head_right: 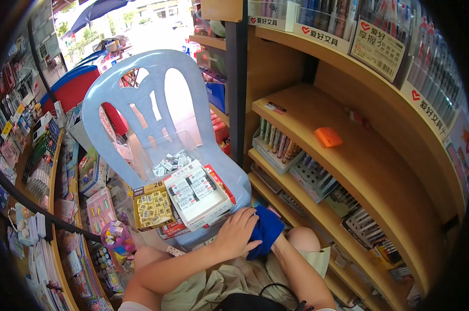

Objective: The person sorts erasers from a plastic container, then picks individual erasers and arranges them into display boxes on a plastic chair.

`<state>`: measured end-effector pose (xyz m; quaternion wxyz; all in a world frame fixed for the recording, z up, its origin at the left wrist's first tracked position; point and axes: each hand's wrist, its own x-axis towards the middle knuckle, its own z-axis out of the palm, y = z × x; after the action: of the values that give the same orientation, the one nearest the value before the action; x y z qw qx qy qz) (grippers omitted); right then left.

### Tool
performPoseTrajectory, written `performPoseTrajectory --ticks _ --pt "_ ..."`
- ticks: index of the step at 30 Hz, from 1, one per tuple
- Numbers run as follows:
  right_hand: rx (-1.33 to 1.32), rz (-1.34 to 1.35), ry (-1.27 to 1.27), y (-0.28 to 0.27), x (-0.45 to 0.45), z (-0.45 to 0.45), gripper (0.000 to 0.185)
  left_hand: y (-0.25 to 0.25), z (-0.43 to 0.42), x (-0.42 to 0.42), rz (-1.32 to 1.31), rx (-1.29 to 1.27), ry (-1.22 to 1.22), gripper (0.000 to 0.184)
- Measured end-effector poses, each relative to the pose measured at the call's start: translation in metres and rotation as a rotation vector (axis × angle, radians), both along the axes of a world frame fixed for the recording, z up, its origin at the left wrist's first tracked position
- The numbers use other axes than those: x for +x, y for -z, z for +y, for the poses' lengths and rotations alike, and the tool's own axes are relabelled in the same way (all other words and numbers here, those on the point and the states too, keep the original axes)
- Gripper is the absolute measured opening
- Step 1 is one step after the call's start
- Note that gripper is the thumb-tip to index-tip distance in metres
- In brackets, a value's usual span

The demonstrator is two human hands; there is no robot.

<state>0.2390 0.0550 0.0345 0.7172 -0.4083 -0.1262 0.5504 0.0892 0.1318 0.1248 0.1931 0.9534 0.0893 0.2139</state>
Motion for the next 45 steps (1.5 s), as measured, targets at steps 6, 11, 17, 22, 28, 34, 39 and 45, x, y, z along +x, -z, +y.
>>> performPoseTrajectory --ticks 6,11,17,22,28,34,39,45 --pt "0.03 -0.316 -0.088 -0.006 0.002 0.002 0.01 0.002 0.011 -0.002 0.046 -0.061 -0.033 0.059" --pt "-0.032 -0.727 0.009 -0.001 -0.002 0.001 0.008 0.002 0.012 -0.003 0.057 -0.068 -0.028 0.061" --pt "-0.119 -0.992 0.108 0.022 0.003 0.0 0.004 0.01 0.011 -0.004 0.037 -0.102 -0.004 0.066" --pt "-0.179 -0.823 0.07 -0.028 -0.013 -0.001 0.009 0.01 0.015 -0.002 0.089 -0.192 -0.04 0.066" --pt "-0.058 -0.869 -0.036 -0.038 -0.008 0.001 0.013 -0.001 0.017 0.0 0.027 -0.212 -0.117 0.067" --pt "0.052 -0.073 -0.136 -0.034 -0.001 0.0 0.018 -0.001 0.02 -0.001 -0.181 -0.19 -0.014 0.064" --pt "0.176 0.079 -0.151 -0.026 -0.003 -0.004 0.029 -0.001 0.016 0.002 -0.297 -0.278 -0.023 0.052" --pt "-0.034 -0.996 -0.195 -0.026 -0.004 -0.006 0.035 -0.011 0.021 0.002 -0.308 -0.218 0.039 0.025"
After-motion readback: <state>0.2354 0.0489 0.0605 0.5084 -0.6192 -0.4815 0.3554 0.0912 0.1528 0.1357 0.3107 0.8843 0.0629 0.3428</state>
